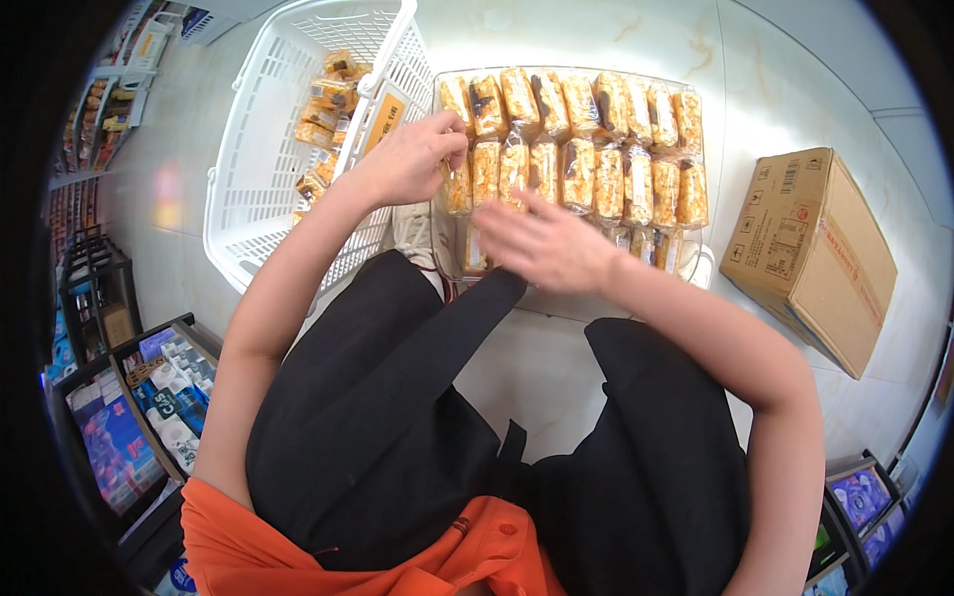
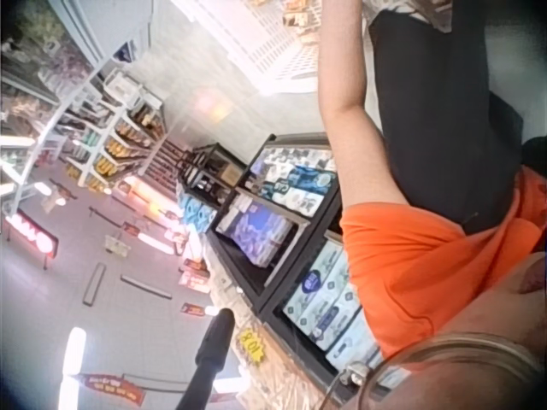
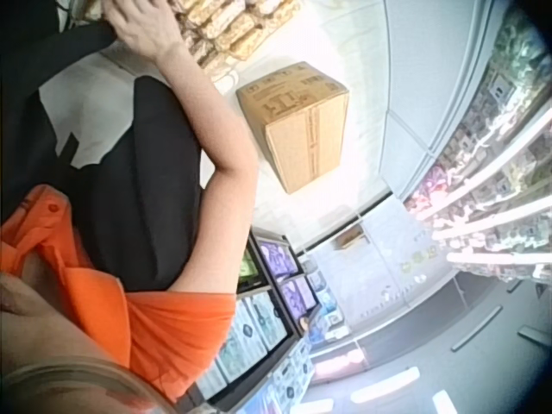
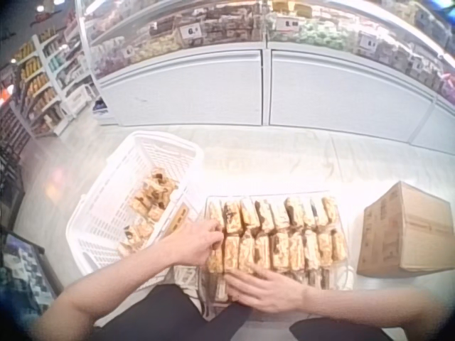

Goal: The person organizes packaged food items by taking them from a white basket and a cardboard box and arranging them neatly onto a clear plastic tray.

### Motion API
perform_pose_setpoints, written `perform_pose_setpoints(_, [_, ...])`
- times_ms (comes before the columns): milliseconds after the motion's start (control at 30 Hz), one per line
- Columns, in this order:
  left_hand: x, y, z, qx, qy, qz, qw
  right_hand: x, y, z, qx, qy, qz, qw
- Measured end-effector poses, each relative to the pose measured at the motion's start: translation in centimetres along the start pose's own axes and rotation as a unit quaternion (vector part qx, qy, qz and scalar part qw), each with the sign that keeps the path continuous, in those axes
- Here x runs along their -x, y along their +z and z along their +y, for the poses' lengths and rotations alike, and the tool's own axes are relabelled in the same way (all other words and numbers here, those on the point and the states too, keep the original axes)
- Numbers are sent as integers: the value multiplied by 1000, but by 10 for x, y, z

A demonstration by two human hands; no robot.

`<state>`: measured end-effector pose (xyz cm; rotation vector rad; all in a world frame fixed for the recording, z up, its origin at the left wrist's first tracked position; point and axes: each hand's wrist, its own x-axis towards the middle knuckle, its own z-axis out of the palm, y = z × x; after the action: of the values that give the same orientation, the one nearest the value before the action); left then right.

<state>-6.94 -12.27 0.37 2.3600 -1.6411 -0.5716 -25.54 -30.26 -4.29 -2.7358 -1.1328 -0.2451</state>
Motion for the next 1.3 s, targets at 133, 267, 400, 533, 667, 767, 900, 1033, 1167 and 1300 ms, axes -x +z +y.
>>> perform_pose_setpoints(133, [-2, -4, 15, 10, -55, -22, 998, 17, 6, -42, -33, -63, -44, 996])
perform_pose_setpoints(267, [0, -1, 7, 101, -41, 35, 993, 29, 27, -37, -14, -8, -53, 998])
perform_pose_setpoints(400, [0, -8, 7, 17, -89, 24, 996, 27, 22, -24, 34, -14, -63, 997])
perform_pose_setpoints(533, [-6, -6, -9, 11, -111, 25, 993, 28, 13, -20, 45, -3, -105, 993])
perform_pose_setpoints(667, [-7, 1, -19, 82, -70, 58, 992, 19, 9, -20, 44, 6, -175, 984])
perform_pose_setpoints(767, [-9, 2, -18, 15, -78, 70, 994, 16, 8, -21, 32, 13, -191, 981])
perform_pose_setpoints(900, [-14, -6, -6, -50, -125, 70, 988, 23, 19, -22, 27, 24, -150, 988])
perform_pose_setpoints(1033, [-3, 1, -27, 44, -75, 217, 972, 24, 17, -17, 8, 20, -92, 995])
perform_pose_setpoints(1167, [7, -38, -25, 281, -169, 298, 896, 34, 7, -19, -85, 18, -54, 995])
perform_pose_setpoints(1300, [30, -79, -61, 400, -130, 385, 821, 46, 2, -27, -86, 29, -15, 996])
